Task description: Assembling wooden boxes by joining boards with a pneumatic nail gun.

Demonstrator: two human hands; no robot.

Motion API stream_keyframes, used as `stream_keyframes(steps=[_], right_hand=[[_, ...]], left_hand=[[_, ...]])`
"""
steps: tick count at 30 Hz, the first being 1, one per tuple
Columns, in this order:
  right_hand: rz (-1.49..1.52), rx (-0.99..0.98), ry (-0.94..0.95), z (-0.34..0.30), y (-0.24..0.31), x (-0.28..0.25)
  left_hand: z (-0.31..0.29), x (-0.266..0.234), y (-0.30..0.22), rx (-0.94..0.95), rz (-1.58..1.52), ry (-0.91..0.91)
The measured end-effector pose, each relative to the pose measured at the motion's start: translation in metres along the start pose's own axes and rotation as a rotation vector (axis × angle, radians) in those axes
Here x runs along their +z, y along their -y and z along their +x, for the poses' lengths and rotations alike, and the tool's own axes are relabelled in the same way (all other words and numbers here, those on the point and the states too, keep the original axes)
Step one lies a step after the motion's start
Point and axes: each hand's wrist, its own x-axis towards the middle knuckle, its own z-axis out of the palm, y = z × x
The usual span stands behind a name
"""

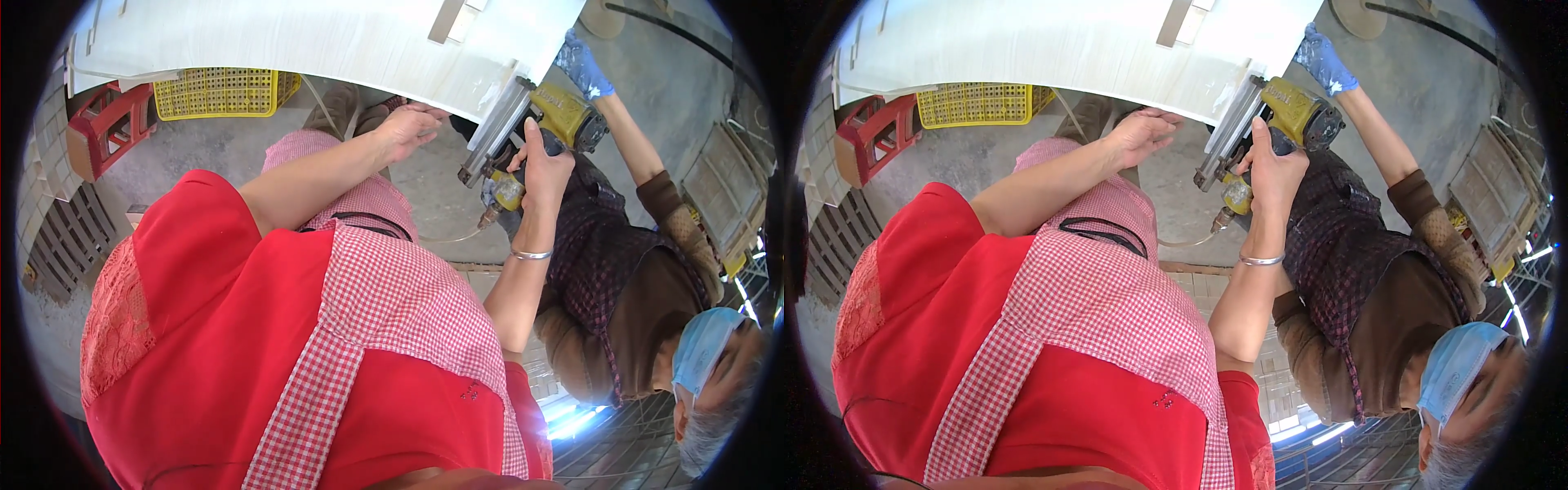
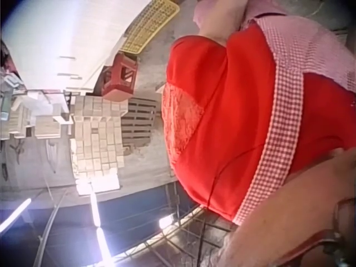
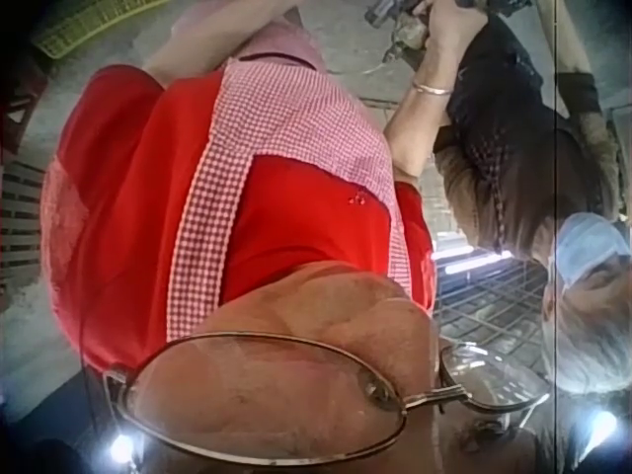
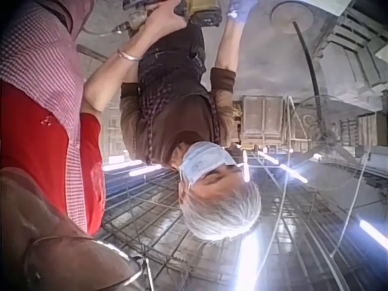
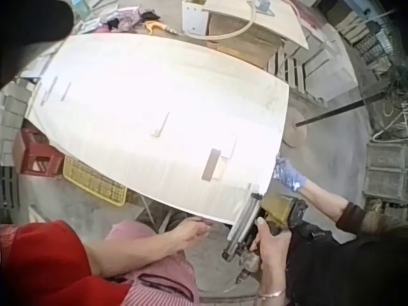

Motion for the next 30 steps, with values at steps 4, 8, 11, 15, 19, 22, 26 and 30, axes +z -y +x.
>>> stream_keyframes(steps=[4, 8, 11, 15, 19, 22, 26, 30], right_hand=[[0.024, 0.007, 0.021, 0.002, -0.002, -0.002], [0.084, 0.046, -0.048, -0.017, -0.005, -0.004], [0.1, 0.057, -0.036, -0.038, -0.014, -0.008], [0.091, 0.104, -0.039, -0.071, -0.031, -0.014], [0.089, 0.109, -0.024, -0.098, -0.039, -0.017], [0.051, 0.137, -0.015, -0.108, -0.047, -0.018], [0.041, 0.177, 0.013, -0.113, -0.042, -0.018], [-0.001, 0.197, 0.03, -0.11, -0.041, -0.019]], left_hand=[[0.0, -0.001, -0.002, -0.01, -0.018, 0.011], [-0.005, 0.002, -0.003, -0.016, -0.022, 0.015], [0.002, -0.009, 0.001, -0.097, -0.036, -0.049], [0.001, -0.03, 0.009, -0.148, 0.067, -0.091], [-0.021, -0.041, -0.001, -0.13, 0.176, -0.103], [-0.036, -0.049, -0.014, -0.113, 0.197, -0.106], [-0.044, -0.052, -0.028, -0.098, 0.173, -0.078], [-0.059, -0.037, -0.039, -0.103, 0.187, -0.05]])
